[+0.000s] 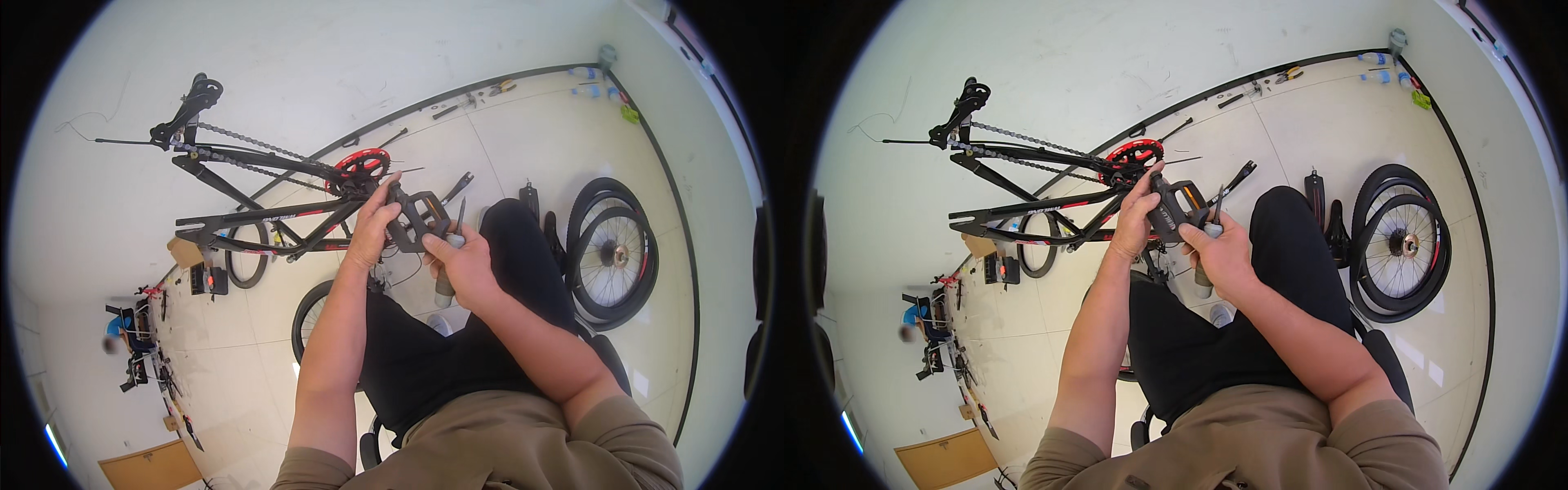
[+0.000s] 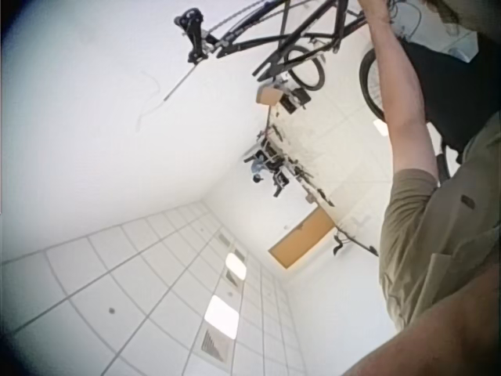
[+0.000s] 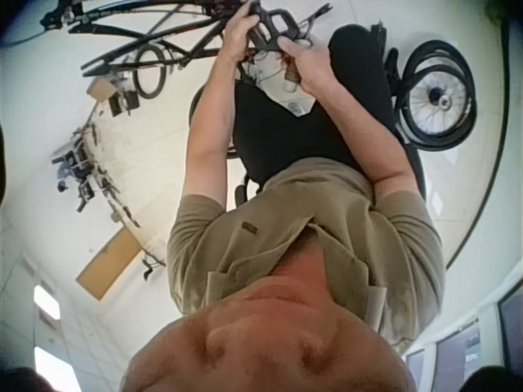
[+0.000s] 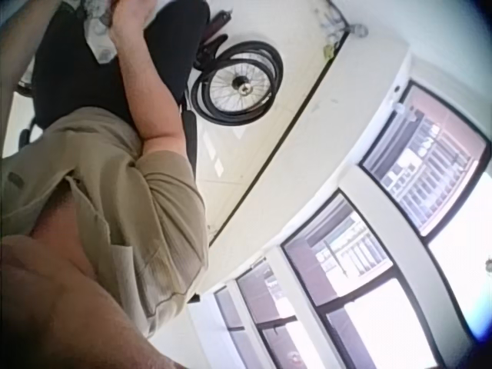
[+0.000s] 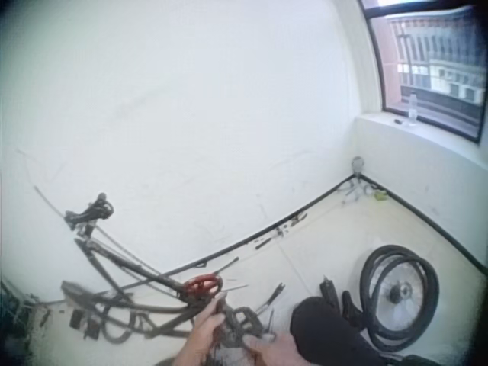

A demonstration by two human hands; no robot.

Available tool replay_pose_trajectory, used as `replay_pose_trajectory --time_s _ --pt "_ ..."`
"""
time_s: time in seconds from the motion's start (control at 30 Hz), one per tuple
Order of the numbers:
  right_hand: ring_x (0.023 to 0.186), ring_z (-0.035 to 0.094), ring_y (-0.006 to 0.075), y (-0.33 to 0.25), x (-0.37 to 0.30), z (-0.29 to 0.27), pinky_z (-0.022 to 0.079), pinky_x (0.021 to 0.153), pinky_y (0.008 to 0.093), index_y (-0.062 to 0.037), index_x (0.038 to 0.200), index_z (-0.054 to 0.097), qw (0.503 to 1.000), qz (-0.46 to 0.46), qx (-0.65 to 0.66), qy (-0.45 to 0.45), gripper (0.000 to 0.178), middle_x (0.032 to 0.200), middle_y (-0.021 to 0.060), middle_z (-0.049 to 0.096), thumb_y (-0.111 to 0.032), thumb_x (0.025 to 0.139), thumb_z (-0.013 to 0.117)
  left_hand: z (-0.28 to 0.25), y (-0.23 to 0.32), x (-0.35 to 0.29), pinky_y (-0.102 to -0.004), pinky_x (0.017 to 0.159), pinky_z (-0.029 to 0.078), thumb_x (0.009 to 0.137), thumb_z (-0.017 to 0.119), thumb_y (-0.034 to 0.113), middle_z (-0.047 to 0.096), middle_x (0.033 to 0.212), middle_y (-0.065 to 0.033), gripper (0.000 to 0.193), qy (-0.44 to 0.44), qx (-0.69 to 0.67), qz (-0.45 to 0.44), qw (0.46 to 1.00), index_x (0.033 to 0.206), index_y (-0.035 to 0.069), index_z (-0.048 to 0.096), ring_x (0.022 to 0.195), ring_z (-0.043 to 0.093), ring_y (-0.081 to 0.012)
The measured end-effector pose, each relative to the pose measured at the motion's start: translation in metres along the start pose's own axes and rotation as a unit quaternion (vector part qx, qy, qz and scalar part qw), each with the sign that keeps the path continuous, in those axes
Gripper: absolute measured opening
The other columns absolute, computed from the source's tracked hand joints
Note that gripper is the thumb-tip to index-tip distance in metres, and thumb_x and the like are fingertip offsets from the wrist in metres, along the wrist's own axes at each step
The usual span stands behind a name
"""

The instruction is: The person is assembling a bicycle by attaching a pedal to the crank arm. They use a pedal wrench to tighten the pedal onto the crank arm, ensuring it is securely fastened.

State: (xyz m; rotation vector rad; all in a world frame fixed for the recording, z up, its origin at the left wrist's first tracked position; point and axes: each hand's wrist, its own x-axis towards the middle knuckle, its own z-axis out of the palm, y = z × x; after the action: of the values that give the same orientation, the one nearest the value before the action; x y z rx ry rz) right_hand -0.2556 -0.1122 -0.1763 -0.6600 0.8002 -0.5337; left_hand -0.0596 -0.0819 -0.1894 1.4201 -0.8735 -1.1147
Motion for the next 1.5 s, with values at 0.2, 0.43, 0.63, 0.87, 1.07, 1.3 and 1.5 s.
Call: replay_pose_trajectory --time_s 0.2,0.43,0.63,0.87,1.07,1.3,1.5 --pt "0.073 0.055 0.0156 0.010 0.013 -0.012 0.046 0.055 0.0253 -0.0002 0.111 0.053 0.932 0.197 0.292 -0.083 0.023 0.092 0.0123 0.058 -0.016 0.098 0.062 0.000 -0.002 0.004 -0.0333 0.105 0.037 0.095 0.048 0.037 0.058 0.117 -0.0070 0.066 0.016 -0.095 -0.017 0.995 0.147 -0.002 0.041 0.112 0.053 -0.0181" --pt "0.076 0.054 0.0157 0.017 0.016 -0.013 0.048 0.056 0.0250 0.0040 0.125 0.046 0.817 0.262 0.493 -0.144 0.033 0.107 0.0155 0.054 -0.017 0.101 0.055 -0.002 0.000 0.000 -0.0312 0.102 0.039 0.077 0.058 0.012 0.057 0.117 -0.0050 0.072 -0.022 -0.030 0.011 0.999 0.147 0.003 0.044 0.113 0.053 -0.0164" --pt "0.075 0.053 0.0148 0.016 0.016 -0.016 0.047 0.055 0.0246 0.0032 0.126 0.046 0.841 0.259 0.447 -0.159 0.033 0.108 0.0150 0.056 -0.017 0.101 0.055 -0.004 -0.006 0.000 -0.0284 0.098 0.043 0.081 0.074 0.007 0.059 0.113 -0.0009 0.066 -0.020 -0.074 0.014 0.997 0.143 0.004 0.049 0.106 0.056 -0.0125" --pt "0.076 0.055 0.0108 0.011 -0.006 -0.009 0.044 0.056 0.0234 -0.0010 0.127 0.056 0.994 -0.055 -0.064 0.067 0.042 0.094 0.0082 0.062 -0.019 0.091 0.069 0.001 -0.015 0.003 -0.0276 0.100 0.042 0.080 0.072 -0.001 0.060 0.118 -0.0024 0.060 0.026 -0.042 0.055 0.997 0.137 0.004 0.054 0.110 0.055 -0.0124" --pt "0.076 0.061 0.0199 0.023 0.012 -0.009 0.052 0.071 0.0304 0.0001 0.117 0.063 0.823 -0.440 -0.357 0.038 0.043 0.091 0.0096 0.063 -0.007 0.078 0.078 0.002 -0.012 0.003 -0.0285 0.099 0.043 0.079 0.071 -0.004 0.059 0.115 -0.0031 0.062 0.025 -0.050 0.058 0.997 0.138 0.005 0.054 0.109 0.055 -0.0137" --pt "0.076 0.066 0.0263 0.027 0.011 -0.008 0.052 0.069 0.0328 0.0018 0.110 0.062 0.882 -0.348 -0.316 0.032 0.030 0.088 0.0108 0.068 -0.010 0.085 0.074 0.005 -0.006 -0.002 -0.0332 0.102 0.042 0.083 0.065 0.000 0.061 0.119 -0.0064 0.060 0.024 -0.090 0.035 0.995 0.141 0.006 0.051 0.111 0.056 -0.0170" --pt "0.065 0.060 0.0104 0.009 0.004 -0.002 0.046 0.055 0.0261 -0.0012 0.105 0.063 0.992 -0.063 -0.108 -0.003 0.021 0.082 0.0046 0.065 -0.011 0.089 0.071 -0.007 -0.010 0.001 -0.0341 0.103 0.041 0.088 0.062 0.006 0.063 0.120 -0.0092 0.048 0.034 -0.200 -0.010 0.979 0.135 0.002 0.057 0.116 0.055 -0.0187"
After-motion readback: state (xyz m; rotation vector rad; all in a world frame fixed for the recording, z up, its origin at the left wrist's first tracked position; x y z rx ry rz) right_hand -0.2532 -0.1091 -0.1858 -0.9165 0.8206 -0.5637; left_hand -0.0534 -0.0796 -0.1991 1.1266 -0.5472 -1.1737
